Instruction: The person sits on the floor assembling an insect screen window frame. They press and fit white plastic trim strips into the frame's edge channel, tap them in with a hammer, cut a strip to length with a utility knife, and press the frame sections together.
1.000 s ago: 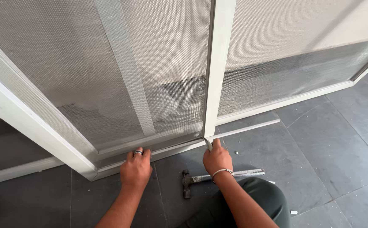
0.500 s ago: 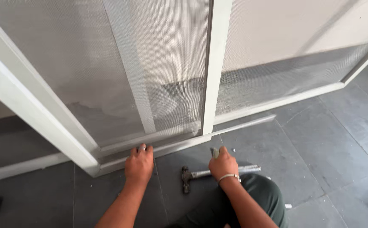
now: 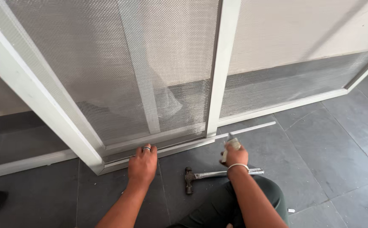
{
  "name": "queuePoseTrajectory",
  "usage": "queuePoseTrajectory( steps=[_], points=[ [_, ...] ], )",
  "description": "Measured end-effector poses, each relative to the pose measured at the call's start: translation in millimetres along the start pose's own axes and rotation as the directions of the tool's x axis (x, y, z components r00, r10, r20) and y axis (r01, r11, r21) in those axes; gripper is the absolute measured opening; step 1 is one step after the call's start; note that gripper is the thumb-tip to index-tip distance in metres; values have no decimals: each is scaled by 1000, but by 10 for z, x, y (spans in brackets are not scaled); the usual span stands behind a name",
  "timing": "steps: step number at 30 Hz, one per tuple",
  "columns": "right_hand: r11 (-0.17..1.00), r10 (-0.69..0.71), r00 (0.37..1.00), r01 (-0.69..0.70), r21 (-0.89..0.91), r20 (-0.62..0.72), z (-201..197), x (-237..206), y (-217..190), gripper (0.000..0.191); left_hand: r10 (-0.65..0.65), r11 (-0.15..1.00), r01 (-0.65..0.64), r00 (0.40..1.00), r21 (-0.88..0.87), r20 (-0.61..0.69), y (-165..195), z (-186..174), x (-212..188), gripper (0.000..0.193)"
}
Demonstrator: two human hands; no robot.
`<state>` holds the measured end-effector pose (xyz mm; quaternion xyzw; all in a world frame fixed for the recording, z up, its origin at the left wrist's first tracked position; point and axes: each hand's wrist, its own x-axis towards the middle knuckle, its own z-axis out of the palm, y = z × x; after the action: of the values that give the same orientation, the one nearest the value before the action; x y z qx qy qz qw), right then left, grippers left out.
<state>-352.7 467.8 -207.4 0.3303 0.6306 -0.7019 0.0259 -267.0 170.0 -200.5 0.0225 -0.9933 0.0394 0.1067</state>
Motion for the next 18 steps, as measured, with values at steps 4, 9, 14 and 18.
queuePoseTrajectory(
  steps=[4, 9, 14, 18],
  points=[
    [979, 78, 997, -80, 188, 20, 38, 175, -35, 30, 63, 997, -66, 996, -42, -70, -135, -99, -266, 20],
    [952, 257, 951, -280, 125, 174, 90, 164, -34, 34, 62, 956, -105, 985, -274, -162, -667, -383, -681, 17],
    [940, 287, 911, -328, 98, 297, 398, -137, 299, 27, -9, 963, 13, 1000, -270, 18, -1144, -671, -858, 22],
    [920, 319, 878, -377, 105, 357, 698, -590, 833, 27, 37, 936, -28, 999, -351, 19, -1119, -660, -941, 18]
  ],
)
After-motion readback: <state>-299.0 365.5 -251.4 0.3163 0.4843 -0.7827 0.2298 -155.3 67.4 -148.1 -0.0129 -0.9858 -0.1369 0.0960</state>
